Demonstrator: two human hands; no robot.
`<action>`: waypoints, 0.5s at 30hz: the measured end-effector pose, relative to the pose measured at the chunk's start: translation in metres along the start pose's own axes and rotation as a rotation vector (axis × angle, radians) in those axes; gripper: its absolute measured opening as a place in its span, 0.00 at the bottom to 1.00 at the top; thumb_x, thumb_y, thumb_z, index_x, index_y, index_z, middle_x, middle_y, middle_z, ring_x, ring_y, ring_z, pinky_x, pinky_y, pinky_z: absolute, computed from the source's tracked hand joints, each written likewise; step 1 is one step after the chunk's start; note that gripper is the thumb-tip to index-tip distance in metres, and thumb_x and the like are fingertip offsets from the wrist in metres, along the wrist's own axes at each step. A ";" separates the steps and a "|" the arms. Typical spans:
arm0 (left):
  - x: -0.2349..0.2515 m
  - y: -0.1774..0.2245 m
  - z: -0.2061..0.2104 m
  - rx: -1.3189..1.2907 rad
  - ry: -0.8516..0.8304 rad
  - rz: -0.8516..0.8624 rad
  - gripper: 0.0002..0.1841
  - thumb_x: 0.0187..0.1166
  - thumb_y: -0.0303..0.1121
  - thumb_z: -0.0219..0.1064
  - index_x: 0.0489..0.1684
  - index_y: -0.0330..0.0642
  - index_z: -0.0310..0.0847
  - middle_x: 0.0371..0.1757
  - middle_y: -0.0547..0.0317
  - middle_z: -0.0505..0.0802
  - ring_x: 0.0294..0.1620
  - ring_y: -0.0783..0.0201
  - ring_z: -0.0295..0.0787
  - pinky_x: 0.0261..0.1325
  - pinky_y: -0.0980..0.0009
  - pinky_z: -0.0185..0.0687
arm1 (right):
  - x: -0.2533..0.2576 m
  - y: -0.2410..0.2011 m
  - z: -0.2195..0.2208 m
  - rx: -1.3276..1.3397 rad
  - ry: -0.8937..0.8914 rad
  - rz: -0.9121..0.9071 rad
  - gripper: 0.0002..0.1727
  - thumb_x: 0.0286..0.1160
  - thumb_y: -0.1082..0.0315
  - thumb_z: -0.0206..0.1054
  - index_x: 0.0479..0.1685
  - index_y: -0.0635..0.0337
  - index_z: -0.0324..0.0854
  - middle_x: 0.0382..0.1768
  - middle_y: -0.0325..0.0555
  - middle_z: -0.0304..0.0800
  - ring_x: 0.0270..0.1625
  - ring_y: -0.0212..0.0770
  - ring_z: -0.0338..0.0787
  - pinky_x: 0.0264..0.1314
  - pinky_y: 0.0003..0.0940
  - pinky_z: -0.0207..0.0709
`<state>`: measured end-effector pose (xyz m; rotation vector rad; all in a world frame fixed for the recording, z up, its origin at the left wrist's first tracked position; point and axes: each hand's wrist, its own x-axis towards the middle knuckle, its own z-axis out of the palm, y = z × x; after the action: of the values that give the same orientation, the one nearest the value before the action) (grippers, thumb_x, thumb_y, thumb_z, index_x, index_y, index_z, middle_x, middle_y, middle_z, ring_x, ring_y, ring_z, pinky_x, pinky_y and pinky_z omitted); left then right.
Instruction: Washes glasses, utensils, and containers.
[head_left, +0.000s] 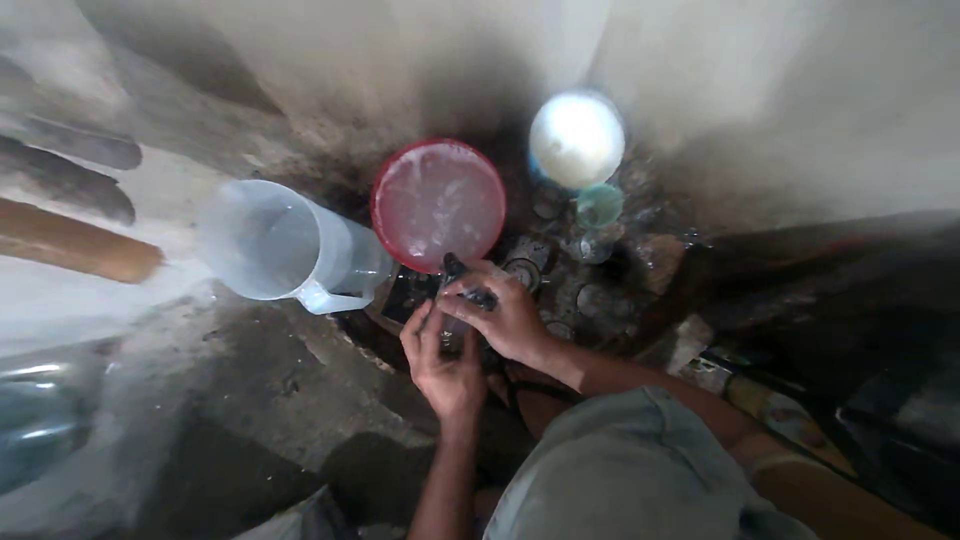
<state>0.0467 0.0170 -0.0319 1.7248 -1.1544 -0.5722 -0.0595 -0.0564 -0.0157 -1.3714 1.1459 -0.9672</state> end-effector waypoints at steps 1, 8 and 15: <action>0.001 0.005 0.000 -0.208 -0.020 -0.227 0.21 0.79 0.26 0.69 0.71 0.35 0.79 0.68 0.56 0.87 0.65 0.67 0.86 0.65 0.69 0.87 | 0.001 0.002 0.000 0.021 -0.028 -0.025 0.09 0.78 0.63 0.74 0.45 0.58 0.93 0.63 0.47 0.89 0.63 0.37 0.89 0.65 0.38 0.87; -0.003 0.003 -0.019 -1.100 -0.369 -1.180 0.41 0.88 0.63 0.24 0.28 0.47 0.83 0.18 0.57 0.86 0.13 0.66 0.81 0.15 0.73 0.78 | 0.016 0.029 0.015 0.048 -0.049 -0.642 0.16 0.76 0.62 0.73 0.26 0.66 0.90 0.39 0.52 0.94 0.42 0.39 0.94 0.45 0.35 0.91; 0.003 -0.006 -0.017 -0.404 -0.368 -0.531 0.50 0.76 0.70 0.61 0.90 0.43 0.51 0.70 0.62 0.85 0.66 0.72 0.85 0.67 0.69 0.86 | 0.017 0.010 0.018 0.098 0.013 -0.083 0.15 0.87 0.66 0.61 0.47 0.68 0.90 0.38 0.50 0.94 0.40 0.36 0.93 0.47 0.37 0.89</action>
<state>0.0644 0.0224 -0.0295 1.5972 -0.7335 -1.3941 -0.0399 -0.0694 -0.0281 -1.3440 1.0444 -1.0792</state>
